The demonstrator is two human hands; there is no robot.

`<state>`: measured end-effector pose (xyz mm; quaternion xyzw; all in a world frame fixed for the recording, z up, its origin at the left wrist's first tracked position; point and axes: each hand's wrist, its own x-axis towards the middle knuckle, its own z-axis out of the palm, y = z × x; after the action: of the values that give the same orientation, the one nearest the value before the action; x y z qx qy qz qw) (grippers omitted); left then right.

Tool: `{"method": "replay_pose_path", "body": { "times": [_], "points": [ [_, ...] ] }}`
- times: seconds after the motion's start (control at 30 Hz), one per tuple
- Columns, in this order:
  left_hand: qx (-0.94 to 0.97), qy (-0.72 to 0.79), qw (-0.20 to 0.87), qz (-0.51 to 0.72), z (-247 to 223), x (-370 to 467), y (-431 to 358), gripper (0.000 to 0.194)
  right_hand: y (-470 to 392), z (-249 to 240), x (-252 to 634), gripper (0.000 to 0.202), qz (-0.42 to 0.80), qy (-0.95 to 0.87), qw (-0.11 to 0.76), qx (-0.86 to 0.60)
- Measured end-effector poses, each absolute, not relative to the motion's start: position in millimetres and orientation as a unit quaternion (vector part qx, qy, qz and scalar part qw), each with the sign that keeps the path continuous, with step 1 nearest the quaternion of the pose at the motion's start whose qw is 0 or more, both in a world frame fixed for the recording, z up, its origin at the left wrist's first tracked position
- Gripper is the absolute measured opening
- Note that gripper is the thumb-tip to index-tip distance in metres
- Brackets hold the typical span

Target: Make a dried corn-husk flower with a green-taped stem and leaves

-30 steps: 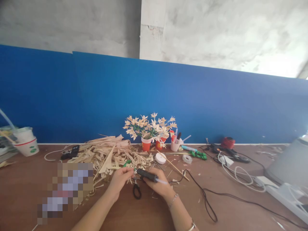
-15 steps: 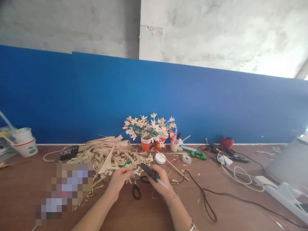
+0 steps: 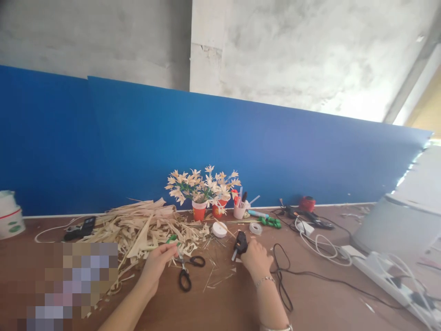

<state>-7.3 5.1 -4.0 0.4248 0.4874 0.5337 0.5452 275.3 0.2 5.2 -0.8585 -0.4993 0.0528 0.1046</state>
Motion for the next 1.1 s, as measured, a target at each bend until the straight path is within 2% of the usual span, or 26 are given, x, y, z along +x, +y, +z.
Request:
{"method": "replay_pose_path", "body": {
  "times": [0.13,0.23,0.3,0.37,0.47,1.1],
  "points": [
    [0.427,0.475,0.567,0.521,-3,-6,4,0.024,0,2,272,0.037,0.040,-0.487,0.091,-0.868],
    [0.427,0.459,0.592,0.507,-4,-6,4,0.023,-1,8,259,0.035,-0.042,-0.501,0.150,-0.851],
    [0.422,0.449,0.610,0.498,-6,-5,3,0.025,-2,13,241,0.028,-0.088,-0.588,0.241,-0.767],
    [0.417,0.440,0.627,0.489,-6,-4,1,0.026,-3,16,219,0.022,-0.074,-0.714,0.328,-0.614],
    [0.415,0.426,0.649,0.476,-4,-3,-1,0.024,-8,17,186,0.020,-0.041,-0.799,0.373,-0.469],
    [0.451,0.416,0.669,0.419,-4,0,-1,0.022,-23,21,163,0.014,-0.060,-0.831,0.375,-0.406]
  ]
}}
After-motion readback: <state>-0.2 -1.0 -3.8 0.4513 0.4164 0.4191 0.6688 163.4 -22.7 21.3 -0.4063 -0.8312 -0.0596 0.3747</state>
